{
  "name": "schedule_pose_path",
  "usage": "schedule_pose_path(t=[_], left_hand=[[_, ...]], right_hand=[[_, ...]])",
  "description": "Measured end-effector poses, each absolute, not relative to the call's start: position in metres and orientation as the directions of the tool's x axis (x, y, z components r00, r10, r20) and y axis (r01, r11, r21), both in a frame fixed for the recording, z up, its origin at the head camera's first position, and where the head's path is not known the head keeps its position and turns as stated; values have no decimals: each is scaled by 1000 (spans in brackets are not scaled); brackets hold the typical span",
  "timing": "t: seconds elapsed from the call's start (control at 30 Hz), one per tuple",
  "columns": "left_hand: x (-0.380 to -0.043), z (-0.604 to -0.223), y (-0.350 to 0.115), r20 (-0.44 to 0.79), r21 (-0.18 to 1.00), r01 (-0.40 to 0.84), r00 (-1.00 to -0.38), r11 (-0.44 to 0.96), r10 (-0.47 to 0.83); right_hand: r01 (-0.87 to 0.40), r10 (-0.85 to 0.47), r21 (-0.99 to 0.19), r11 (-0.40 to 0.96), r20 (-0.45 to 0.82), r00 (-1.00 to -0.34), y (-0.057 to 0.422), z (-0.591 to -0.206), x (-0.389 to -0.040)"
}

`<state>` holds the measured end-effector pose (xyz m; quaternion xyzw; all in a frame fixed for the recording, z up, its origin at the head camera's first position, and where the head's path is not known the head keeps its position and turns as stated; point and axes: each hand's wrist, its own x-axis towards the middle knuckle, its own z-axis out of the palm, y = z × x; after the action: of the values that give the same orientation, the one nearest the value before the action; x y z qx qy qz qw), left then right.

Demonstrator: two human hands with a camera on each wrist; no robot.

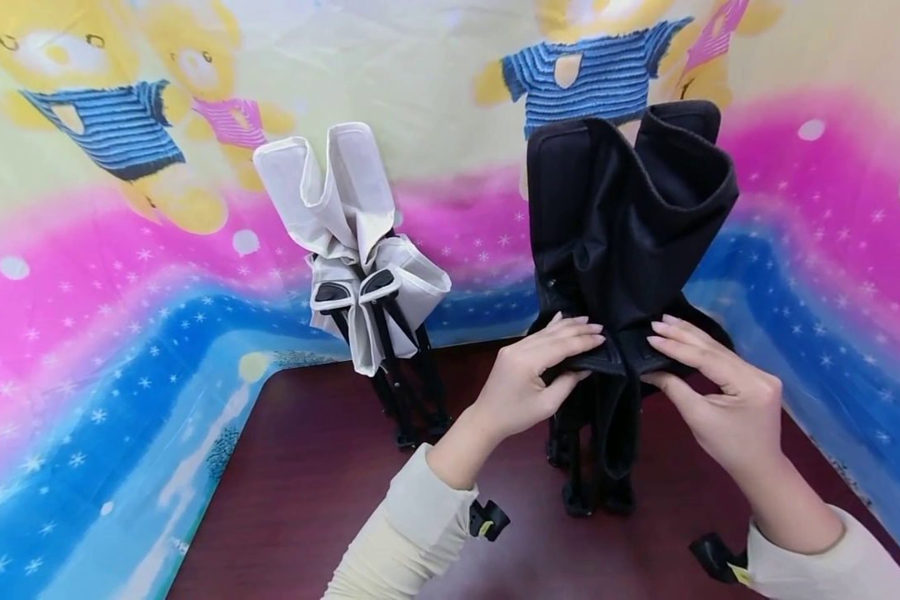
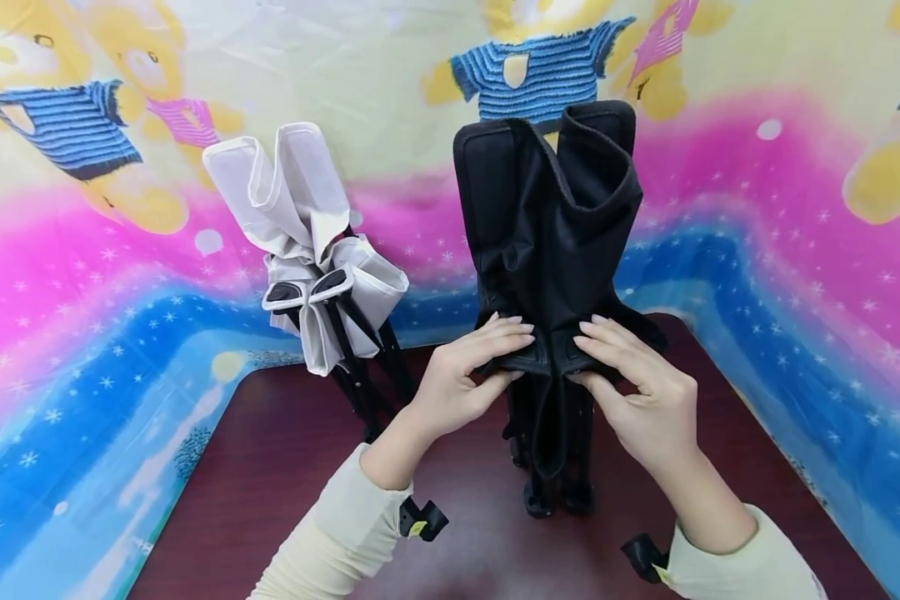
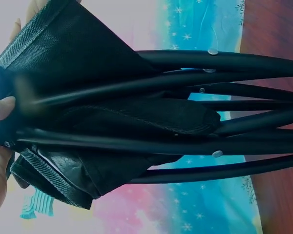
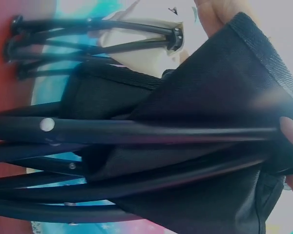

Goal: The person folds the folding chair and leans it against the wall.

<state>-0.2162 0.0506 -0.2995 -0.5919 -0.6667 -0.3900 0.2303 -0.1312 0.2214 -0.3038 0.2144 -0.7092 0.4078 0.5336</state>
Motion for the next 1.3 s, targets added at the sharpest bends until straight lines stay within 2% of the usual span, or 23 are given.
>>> schedule_pose_path(t=[0.3,0.53,0.73,0.9,1.3], left_hand=[[-216,-302,50,788,231,972,-167,-34,593],[-216,-303,49,796,193,981,-158,3,584],[-216,-307,45,808,199,976,-213,87,549],[-219,-316,40,819,262,959,-281,110,501],[-221,-345,26,783,376,909,-415,178,463]], right_hand=[[-760,200,-366,536,930,-307,220,-305,-125],[-747,282,-406,527,912,-297,225,-312,-120],[-719,344,-474,508,877,-335,236,-326,-120],[-705,379,-520,483,850,-367,236,-332,-115],[-623,357,-563,543,826,-435,234,-351,-107]])
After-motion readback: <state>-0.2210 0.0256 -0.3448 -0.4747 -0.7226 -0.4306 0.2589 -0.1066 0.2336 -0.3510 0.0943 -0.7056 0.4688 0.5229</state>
